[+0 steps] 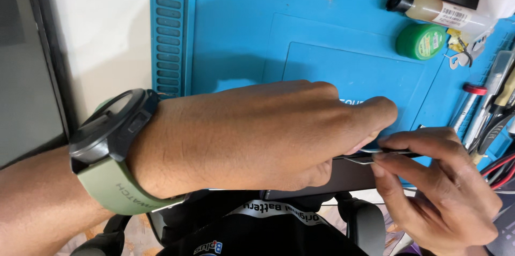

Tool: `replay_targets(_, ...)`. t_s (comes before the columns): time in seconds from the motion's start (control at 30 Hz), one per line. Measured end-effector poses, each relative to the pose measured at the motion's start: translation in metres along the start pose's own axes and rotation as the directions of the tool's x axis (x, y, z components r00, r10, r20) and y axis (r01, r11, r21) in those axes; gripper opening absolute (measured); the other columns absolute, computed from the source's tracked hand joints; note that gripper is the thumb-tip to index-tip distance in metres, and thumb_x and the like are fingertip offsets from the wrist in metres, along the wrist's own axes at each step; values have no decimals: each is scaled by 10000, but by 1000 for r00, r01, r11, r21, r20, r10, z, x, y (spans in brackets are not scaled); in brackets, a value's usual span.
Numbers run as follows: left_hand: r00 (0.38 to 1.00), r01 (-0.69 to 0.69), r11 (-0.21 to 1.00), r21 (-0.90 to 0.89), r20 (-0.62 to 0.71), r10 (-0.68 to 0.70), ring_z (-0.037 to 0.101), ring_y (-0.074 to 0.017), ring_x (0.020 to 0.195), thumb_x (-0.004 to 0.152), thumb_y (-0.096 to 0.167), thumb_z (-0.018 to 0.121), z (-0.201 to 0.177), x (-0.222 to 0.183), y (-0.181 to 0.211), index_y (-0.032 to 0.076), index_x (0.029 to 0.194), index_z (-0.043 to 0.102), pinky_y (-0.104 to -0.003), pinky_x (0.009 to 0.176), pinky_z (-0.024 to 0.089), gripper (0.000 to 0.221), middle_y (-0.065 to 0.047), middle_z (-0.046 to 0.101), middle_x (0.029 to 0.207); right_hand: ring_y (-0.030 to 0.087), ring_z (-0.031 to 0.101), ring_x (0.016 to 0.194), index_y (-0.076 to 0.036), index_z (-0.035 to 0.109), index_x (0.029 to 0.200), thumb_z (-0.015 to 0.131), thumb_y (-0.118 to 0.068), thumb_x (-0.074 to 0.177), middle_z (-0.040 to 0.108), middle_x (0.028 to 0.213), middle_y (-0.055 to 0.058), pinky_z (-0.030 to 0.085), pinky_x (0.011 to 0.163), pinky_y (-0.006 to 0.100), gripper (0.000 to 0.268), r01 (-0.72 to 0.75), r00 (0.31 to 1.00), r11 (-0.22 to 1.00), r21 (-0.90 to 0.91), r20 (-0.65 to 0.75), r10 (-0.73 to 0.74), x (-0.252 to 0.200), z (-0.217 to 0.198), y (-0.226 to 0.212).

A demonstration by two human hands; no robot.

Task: The person uses tweezers to pry open the back cover of a purple smartphone, removes the SIM tray, and then uses a prying tool to separate the screen assembly from the frame. The person then uses tweezers to disconnect internal ribbon cables.

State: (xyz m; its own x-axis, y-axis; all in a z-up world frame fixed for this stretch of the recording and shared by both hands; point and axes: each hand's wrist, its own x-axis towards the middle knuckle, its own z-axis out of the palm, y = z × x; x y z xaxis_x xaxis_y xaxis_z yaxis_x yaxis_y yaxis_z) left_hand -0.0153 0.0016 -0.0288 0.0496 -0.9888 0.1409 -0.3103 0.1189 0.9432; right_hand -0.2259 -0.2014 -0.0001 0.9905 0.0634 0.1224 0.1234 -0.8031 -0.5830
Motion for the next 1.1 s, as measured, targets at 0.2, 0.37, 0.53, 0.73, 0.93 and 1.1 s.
replay_targets(0.2,1000,4,1000,11,20,-5,255,-256,475,878,-56,664,0,1,0,61,1063,471,-521,467,137,292,-105,361,551,445,682,776,147,708,949,758,54,894,674,987,386,507,719,444,119,78,997,997,19,-31,-77,11,8,-4)
replay_targets(0.37,1000,7,1000,-17,19,-6,309,-274,455,896,-35,702,0,0,-1,61,1099,466,-522,460,158,326,-112,425,565,443,679,790,135,734,960,755,31,906,683,1004,381,528,731,450,120,76,997,997,-11,26,-76,16,3,-7)
replay_targets(0.53,1000,12,1000,2,8,-12,256,-265,443,915,-28,651,0,0,0,68,1068,463,-522,459,133,260,-102,399,526,435,703,784,138,746,935,771,64,905,685,980,373,522,722,460,84,77,997,996,-38,11,-77,20,4,-11)
replay_targets(0.73,996,73,997,-26,46,-71,282,-300,456,893,-46,637,-2,0,2,80,1057,401,-521,455,161,314,-103,442,573,401,707,854,113,760,949,751,34,923,703,1016,308,558,774,439,83,-62,995,998,-18,72,63,27,-1,-20)
replay_targets(0.93,994,88,994,-71,66,-84,126,-225,579,951,-45,632,-7,-2,8,108,1038,389,-517,546,86,300,-77,246,625,358,667,859,9,776,1019,724,-42,955,723,1156,276,515,810,433,97,-22,992,997,-74,122,31,21,-8,-23)
replay_targets(1.1,987,80,996,-30,145,-74,368,-239,361,977,65,603,-16,2,29,27,1171,455,-512,345,246,247,-63,451,524,344,670,829,46,769,968,767,-74,875,708,1056,268,530,799,435,152,-181,984,984,-1,0,181,13,-2,-27)
